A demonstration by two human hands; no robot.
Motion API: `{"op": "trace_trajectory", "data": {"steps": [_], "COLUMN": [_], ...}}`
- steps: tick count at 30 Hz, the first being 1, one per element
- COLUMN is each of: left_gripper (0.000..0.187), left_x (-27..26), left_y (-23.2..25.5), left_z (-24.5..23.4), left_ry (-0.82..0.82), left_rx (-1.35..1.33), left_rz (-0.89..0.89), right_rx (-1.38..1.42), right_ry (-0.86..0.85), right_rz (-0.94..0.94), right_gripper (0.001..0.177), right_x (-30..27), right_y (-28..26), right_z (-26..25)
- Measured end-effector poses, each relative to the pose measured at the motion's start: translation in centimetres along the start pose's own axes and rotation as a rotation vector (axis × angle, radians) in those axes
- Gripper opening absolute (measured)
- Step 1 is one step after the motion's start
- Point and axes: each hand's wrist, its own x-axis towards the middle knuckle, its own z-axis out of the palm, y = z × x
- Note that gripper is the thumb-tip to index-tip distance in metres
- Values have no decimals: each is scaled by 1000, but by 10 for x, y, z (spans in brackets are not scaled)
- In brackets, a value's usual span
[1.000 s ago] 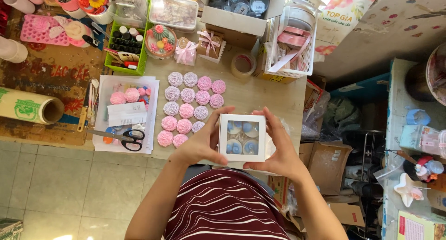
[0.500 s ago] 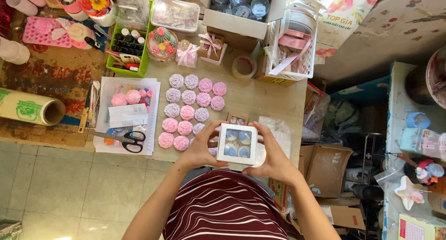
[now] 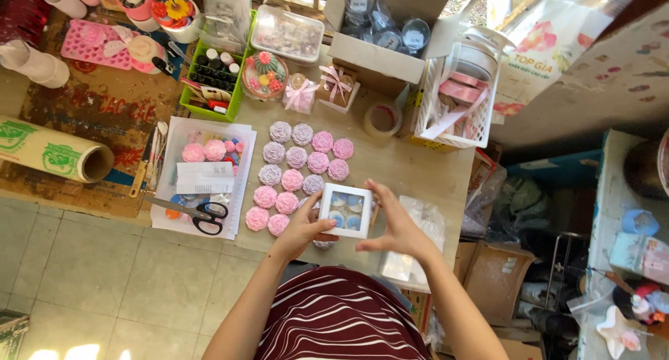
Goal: Packaging rose-shaped candles into boxes and wrapping them in plastic.
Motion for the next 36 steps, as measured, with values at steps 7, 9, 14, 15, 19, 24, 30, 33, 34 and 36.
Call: {"op": "trace_trajectory", "data": {"steps": [7,9,14,15,19,24,30,33,34,36], "left_gripper": [91,93,91,90,89,89,86,74,74,65], "left_x": [-2,6,21,24,40,70,142,176,181,191], "left_y": [34,38,61,66,83,84,60,34,31,27], "left_z": [-42,-58,-70,-70,-80,-99,-131,-148,-145,-141], "left_ry": [219,265,305,309,321,316,406,422,416,398], "left_rx": [-28,-46,-122,-159,-232,-207,-123,-93,-91,-130], "left_rz": [108,161,205,211,206,207,214,197,191,161], "right_rx": [-330,-429,-503,-512,-529,-498,-446,-419,-420,-413], "right_ry": [222,175,96,103,106,168,221,170,175,199], "right_rz": [-60,-1,6,19,199,223,184,265,273,331], "right_gripper": [90,96,121,130,132,110,94,94,94,96], "right_x": [198,251,324,330,331,298,158,104,94,78], "right_y": [141,147,194,206,193,193,155,189,199,219], "right_z": [-1,-2,9,12,13,8,-4,1,1,2]}}
